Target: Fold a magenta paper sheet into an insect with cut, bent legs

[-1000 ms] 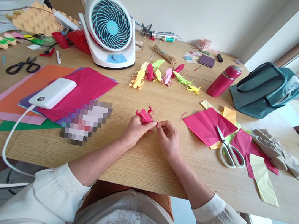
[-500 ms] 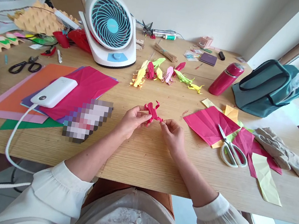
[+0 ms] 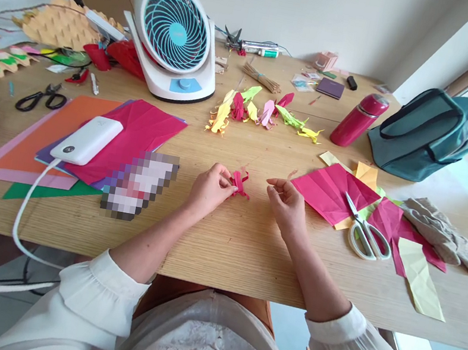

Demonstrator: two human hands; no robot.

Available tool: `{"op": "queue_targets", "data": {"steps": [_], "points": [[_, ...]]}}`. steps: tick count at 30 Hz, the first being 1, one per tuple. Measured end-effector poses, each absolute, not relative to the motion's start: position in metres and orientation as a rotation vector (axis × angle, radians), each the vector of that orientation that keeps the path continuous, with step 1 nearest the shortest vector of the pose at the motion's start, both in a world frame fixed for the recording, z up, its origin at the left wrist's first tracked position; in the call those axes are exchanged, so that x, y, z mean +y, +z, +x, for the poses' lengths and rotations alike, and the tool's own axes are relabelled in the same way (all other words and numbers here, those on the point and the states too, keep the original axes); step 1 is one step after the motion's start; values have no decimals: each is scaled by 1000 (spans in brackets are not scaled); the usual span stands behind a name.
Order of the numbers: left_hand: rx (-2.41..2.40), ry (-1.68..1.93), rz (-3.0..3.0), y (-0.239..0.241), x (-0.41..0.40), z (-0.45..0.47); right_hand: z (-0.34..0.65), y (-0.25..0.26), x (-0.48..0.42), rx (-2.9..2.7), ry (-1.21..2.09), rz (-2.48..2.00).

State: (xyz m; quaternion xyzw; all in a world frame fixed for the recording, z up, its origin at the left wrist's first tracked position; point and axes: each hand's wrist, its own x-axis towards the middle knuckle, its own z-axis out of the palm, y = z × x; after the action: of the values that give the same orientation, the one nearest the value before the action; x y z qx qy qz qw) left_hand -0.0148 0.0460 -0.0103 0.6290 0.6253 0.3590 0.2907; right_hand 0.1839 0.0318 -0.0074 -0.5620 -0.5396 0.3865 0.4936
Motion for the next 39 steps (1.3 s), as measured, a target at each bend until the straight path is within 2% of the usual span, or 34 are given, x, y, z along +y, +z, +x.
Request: {"op": "queue_targets", "data": {"steps": [9, 15, 33, 39], "points": [[1614, 801, 1761, 4, 49, -28, 183, -4, 29, -1346, 966, -1408], [1420, 572, 1800, 7, 45, -45, 181, -7, 28, -1459, 909, -1439], [1265, 690, 2517, -3, 34, -32, 167, -16, 24, -1942, 551, -1499], [1197, 685, 2586, -5, 37, -31, 167, -15, 23, -1965, 534, -1514]]}}
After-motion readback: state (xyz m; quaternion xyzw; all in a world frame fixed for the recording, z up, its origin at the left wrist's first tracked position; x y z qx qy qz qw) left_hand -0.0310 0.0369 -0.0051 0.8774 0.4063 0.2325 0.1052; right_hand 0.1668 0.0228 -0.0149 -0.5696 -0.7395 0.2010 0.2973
